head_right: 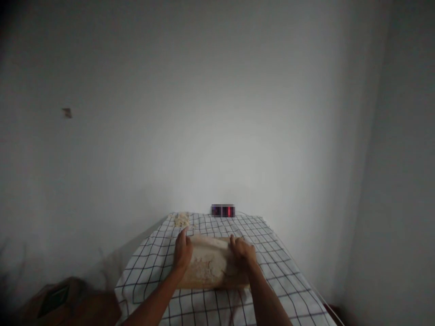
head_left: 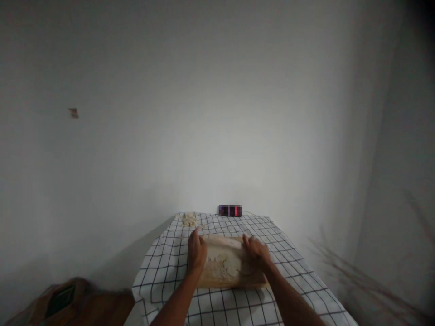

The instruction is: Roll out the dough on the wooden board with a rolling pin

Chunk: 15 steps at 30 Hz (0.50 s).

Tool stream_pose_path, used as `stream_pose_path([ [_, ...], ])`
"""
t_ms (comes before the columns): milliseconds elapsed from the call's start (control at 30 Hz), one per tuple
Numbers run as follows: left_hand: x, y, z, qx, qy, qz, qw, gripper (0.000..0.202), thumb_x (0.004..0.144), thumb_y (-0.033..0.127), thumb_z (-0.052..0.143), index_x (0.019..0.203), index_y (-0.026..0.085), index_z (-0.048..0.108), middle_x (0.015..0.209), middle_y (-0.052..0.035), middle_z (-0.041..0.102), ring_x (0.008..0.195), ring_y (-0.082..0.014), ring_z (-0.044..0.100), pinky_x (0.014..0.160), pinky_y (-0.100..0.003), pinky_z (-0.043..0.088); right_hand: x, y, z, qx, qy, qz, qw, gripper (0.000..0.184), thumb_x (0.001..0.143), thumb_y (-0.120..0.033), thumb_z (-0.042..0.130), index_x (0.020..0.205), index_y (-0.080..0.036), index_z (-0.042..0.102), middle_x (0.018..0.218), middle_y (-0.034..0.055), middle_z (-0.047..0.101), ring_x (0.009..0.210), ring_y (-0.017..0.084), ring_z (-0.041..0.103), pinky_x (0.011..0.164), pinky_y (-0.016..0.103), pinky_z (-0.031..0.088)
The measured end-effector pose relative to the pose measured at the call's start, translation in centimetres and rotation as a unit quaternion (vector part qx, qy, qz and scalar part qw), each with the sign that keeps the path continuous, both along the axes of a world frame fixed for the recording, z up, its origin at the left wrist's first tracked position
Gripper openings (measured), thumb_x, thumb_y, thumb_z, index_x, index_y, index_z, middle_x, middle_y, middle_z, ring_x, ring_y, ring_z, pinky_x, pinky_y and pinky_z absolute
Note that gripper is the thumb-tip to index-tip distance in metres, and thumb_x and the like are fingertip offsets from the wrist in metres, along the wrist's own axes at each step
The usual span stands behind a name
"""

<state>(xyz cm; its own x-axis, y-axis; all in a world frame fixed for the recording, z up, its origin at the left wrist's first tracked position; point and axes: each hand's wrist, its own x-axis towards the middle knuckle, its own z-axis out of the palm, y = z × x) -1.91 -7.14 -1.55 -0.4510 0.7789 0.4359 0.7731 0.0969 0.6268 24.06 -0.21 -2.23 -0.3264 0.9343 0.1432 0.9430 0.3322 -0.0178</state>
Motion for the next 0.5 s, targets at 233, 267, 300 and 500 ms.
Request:
stream_pose_path([
  [233, 0.3, 0.4, -0.9, -0.064, 0.061, 0.015, 0.996, 0.057, 0.105, 0.006, 0.045, 0.154, 0.012, 0.072, 0.153, -0.0185, 0.078, 0.147, -0.0293, 0.071, 0.127, -0.043, 0.054, 4.2, -0.3, 1.5, -0.056, 0.225, -0.112, 0.966, 0.093, 0.122, -0.066, 0.008, 0.127, -0.016, 0.086, 0.115, 0.0225, 0.085, 0.109, 0.035, 0.083, 0.092, 0.044, 0.059],
  [267, 0.7, 0.2, -1.0, -0.051, 0.095, -0.025, 0.994, 0.052, 0.106, 0.009, 0.047, 0.149, 0.016, 0.076, 0.149, -0.0168, 0.079, 0.145, -0.0302, 0.071, 0.127, -0.046, 0.054, 5.2, -0.6, 1.0, -0.062, 0.251, -0.127, 0.958, 0.097, 0.121, -0.07, 0.006, 0.118, -0.017, 0.087, 0.113, 0.022, 0.085, 0.109, 0.035, 0.082, 0.093, 0.044, 0.058],
  [300, 1.0, 0.0, -1.1, -0.033, 0.129, -0.08, 0.988, 0.046, 0.107, 0.013, 0.051, 0.143, 0.019, 0.079, 0.147, -0.0146, 0.08, 0.144, -0.0304, 0.071, 0.129, -0.048, 0.053, 6.2, -1.0, 0.4, -0.064, 0.273, -0.137, 0.95, 0.097, 0.12, -0.074, 0.007, 0.112, -0.018, 0.086, 0.112, 0.021, 0.085, 0.11, 0.036, 0.082, 0.093, 0.045, 0.057],
  [500, 1.8, -0.8, -1.3, -0.038, 0.2, -0.317, 0.926, 0.05, 0.107, 0.052, 0.073, 0.152, 0.03, 0.078, 0.158, -0.0082, 0.077, 0.152, -0.033, 0.066, 0.137, -0.053, 0.047, 9.2, -2.2, -2.7, -0.023, 0.381, -0.16, 0.91, 0.096, 0.113, -0.088, 0.008, 0.083, -0.024, 0.075, 0.089, 0.0144, 0.08, 0.09, 0.032, 0.077, 0.078, 0.039, 0.052],
])
